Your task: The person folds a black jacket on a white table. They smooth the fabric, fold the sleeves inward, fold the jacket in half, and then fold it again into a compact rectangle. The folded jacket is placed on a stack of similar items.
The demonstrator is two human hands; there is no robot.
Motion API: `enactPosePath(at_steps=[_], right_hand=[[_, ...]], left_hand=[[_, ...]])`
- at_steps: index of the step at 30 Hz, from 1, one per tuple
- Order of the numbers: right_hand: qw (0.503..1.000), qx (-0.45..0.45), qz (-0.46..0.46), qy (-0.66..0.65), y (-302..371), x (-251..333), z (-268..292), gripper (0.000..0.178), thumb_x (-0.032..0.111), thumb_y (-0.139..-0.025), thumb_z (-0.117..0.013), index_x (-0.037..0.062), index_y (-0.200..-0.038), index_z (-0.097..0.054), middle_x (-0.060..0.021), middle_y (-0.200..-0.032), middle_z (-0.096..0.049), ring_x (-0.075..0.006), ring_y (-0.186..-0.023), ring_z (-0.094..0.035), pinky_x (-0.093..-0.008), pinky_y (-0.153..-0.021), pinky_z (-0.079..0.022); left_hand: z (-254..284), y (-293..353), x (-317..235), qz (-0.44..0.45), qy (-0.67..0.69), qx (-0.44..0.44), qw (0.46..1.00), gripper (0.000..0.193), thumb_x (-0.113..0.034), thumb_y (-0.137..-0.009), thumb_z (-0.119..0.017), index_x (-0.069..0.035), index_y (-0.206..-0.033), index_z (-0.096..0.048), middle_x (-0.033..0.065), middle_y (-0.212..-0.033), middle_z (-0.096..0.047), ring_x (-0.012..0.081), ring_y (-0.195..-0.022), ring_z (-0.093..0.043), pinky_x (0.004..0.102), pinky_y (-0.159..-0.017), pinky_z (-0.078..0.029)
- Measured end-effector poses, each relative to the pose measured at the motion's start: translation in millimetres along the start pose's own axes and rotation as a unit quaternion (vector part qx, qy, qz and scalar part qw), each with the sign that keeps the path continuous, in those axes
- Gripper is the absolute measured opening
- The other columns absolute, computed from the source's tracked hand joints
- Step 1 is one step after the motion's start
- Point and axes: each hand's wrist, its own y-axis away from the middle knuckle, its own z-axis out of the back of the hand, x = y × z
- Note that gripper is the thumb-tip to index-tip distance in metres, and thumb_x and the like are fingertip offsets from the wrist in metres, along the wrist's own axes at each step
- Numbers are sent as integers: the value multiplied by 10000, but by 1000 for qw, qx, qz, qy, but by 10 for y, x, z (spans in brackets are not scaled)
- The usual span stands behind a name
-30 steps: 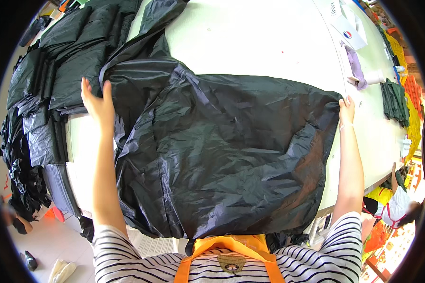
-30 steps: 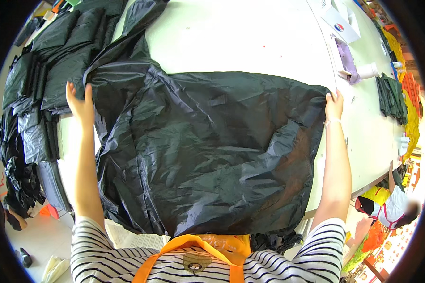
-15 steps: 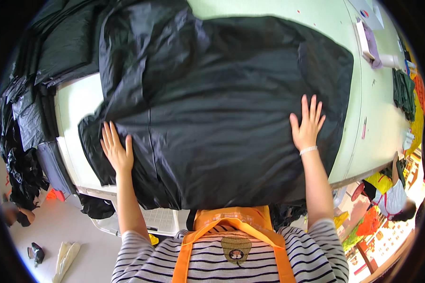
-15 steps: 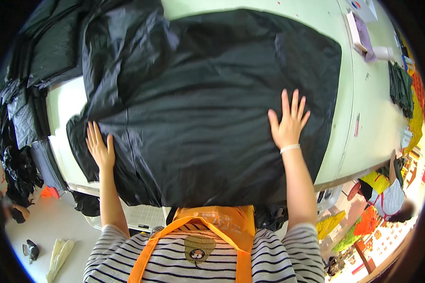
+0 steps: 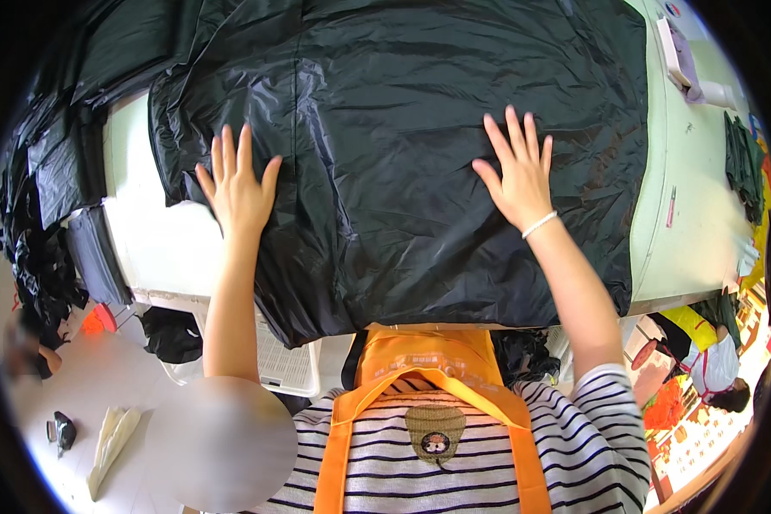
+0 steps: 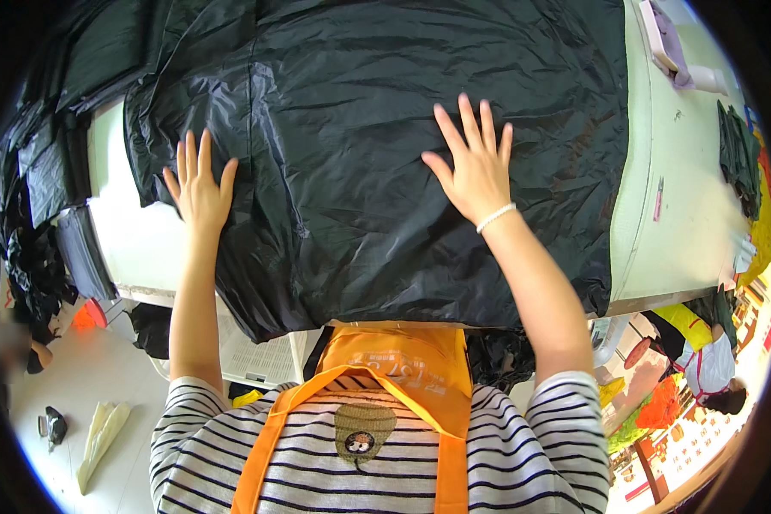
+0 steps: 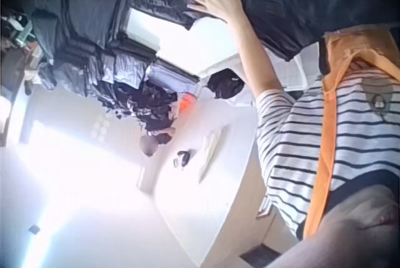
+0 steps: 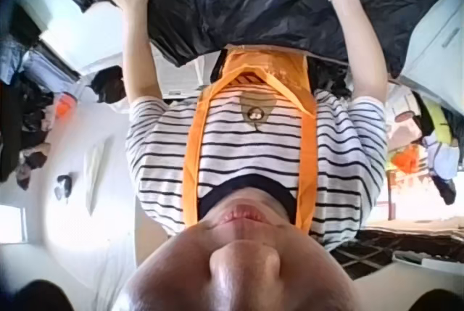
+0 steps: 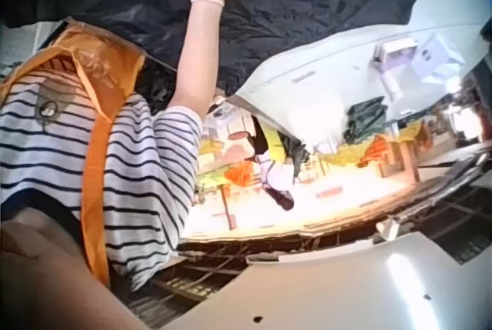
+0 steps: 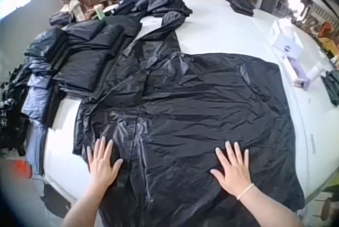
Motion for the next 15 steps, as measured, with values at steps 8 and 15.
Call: enactPosePath(at_steps=[8, 15], right_hand=[[998, -63, -2, -11, 233, -192, -174, 598, 482, -907, -495, 244, -1437, -352, -72, -1522, -265, -306, -1401, -229, -551, -1102, -173], [985, -72, -58, -144, 762, -375, 179, 621, 389, -895, -560, 150, -1429, -351, -169, -1498, -277, -381, -1389, -215, -580, -1088, -167]], left_hand=[[240, 530, 844, 105, 13, -99, 989, 561, -314, -899, -570, -80, -1380, -402, 128, -1455, -370, 289, -1361, -311, 496, -1109, -195], [404, 2522, -414, 228, 53, -99, 967, 645, -308, -805, -696, 31, -1288, -435, 229, -1279, -476, 395, -1199, -426, 443, -999, -342]])
